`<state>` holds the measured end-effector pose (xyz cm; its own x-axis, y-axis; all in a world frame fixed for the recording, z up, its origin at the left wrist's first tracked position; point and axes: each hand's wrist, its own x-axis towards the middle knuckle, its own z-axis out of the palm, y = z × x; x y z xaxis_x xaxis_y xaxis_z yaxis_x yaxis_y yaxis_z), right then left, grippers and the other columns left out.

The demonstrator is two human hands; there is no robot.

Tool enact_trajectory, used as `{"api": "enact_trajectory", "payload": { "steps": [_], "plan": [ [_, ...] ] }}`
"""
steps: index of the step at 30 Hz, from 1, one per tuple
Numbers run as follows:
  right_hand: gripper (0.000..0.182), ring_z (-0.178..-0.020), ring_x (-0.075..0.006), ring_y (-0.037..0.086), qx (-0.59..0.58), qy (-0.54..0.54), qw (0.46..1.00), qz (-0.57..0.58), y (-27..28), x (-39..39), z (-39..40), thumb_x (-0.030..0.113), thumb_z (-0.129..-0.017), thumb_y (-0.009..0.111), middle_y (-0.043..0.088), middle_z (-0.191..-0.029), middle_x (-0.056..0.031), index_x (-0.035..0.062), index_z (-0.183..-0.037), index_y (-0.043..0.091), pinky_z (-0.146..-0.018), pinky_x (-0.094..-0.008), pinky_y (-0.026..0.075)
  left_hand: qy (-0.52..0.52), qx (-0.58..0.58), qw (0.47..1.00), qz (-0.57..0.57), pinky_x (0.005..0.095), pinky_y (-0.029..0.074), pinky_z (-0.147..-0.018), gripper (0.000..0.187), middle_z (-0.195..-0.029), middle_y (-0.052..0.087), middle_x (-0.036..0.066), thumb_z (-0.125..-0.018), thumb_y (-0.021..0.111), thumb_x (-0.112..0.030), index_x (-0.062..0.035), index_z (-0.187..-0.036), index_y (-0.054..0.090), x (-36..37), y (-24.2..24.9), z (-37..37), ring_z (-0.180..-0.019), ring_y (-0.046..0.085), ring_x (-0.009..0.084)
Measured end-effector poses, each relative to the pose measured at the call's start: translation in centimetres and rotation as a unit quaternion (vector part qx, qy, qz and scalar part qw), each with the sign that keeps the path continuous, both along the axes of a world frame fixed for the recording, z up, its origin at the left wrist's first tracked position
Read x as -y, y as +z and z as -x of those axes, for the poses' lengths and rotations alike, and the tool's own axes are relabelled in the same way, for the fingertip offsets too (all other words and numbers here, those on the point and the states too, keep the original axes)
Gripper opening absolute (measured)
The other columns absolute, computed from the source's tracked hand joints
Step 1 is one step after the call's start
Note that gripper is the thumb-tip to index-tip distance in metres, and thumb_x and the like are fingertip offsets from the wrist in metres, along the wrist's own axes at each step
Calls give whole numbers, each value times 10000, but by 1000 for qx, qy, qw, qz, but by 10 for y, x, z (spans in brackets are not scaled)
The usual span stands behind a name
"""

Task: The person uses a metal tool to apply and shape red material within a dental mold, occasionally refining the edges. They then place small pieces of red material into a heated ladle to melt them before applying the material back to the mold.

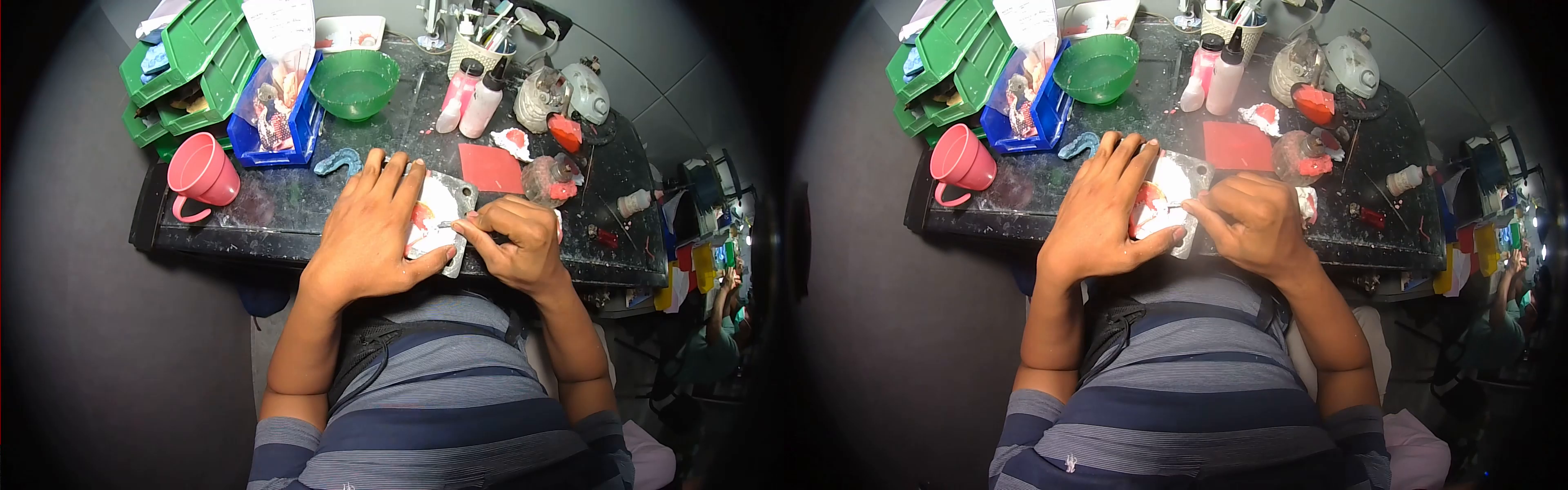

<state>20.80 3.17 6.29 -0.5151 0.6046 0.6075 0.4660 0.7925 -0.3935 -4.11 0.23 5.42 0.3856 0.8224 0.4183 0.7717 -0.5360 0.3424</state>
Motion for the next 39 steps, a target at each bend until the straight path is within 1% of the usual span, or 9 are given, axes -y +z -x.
{"api": "enact_trajectory", "payload": {
  "steps": [11, 15, 20, 23, 25, 28, 31, 33, 39],
  "plan": [
    [237, -601, -264, 665, 8, -11, 999, 41, 13, 4, -23, 149, -876, 914, 700, -704, -112, 31, -777, 734, -569, -382, 493, 27, -28, 999, 10, 577, 374, -1212, 1057, -1513, 537, 323, -836, 834, -608, 61, -1591, 521, 18, 14, 11, -1431, 479, 520],
    [221, -628, -234, 711, -34, -92, 993, 63, 16, 4, -28, 121, -904, 900, 748, -749, -120, 13, -810, 732, -599, -349, 524, 47, -21, 994, 93, 560, 415, -1098, 1148, -1358, 582, 265, -774, 897, -630, 47, -1618, 512, 48, 26, 35, -1220, 542, 433],
    [227, -640, -241, 724, -6, -126, 982, 139, 27, 8, -11, 142, -926, 884, 764, -771, -123, 6, -826, 732, -607, -356, 532, 47, 29, 997, 48, 477, 509, -784, 667, -1065, 575, 206, -928, 860, -386, 72, -1353, 624, 72, 15, 19, -890, 622, 379],
    [230, -648, -249, 734, 11, -123, 983, 139, 33, 4, -6, 157, -930, 880, 768, -773, -127, 12, -824, 736, -610, -366, 539, -18, 118, 992, 33, 418, 526, -725, 605, -975, 611, 156, -861, 939, -311, 39, -1273, 668, 81, 9, 5, -807, 641, 309],
    [235, -649, -254, 739, 25, -120, 983, 134, 38, -1, -3, 169, -930, 880, 768, -769, -127, 16, -822, 738, -611, -372, 542, -16, 131, 988, 78, 462, 521, -830, 611, -1044, 621, 171, -852, 948, -367, 10, -1252, 681, 85, 8, -1, -947, 655, 329],
    [256, -645, -271, 741, 44, -94, 981, 161, 45, -7, 7, 204, -924, 883, 759, -755, -134, 23, -818, 738, -611, -386, 545, 169, 44, 982, -71, 602, 381, -1126, 897, -1334, 557, 261, -749, 966, -599, -36, -1364, 634, 69, -2, 1, -1308, 533, 478],
    [278, -638, -302, 737, 70, -54, 983, 161, 53, -14, 18, 241, -909, 885, 744, -739, -145, 24, -818, 736, -610, -408, 549, 101, 92, 990, -36, 679, 264, -1288, 1250, -1640, 387, 407, -739, 940, -648, 65, -1625, 420, 52, -18, 6, -1581, 340, 585],
    [252, -576, -211, 668, 84, 28, 992, 94, 56, -23, 25, 135, -878, 922, 738, -708, -120, -12, -783, 741, -562, -353, 480, 75, 119, 990, -1, 667, 250, -1310, 1304, -1675, 343, 419, -741, 947, -637, 73, -1660, 356, 48, -23, 10, -1605, 314, 581],
    [304, -698, -402, 710, 203, 64, 972, 96, 74, -50, 36, 279, -882, 862, 724, -744, -172, 25, -799, 718, -645, -488, 537, -27, 194, 979, 53, 562, 272, -1352, 1366, -1758, 322, 354, -680, 1044, -502, 72, -1693, 329, 29, -24, 33, -1652, 327, 493]
  ]
}}
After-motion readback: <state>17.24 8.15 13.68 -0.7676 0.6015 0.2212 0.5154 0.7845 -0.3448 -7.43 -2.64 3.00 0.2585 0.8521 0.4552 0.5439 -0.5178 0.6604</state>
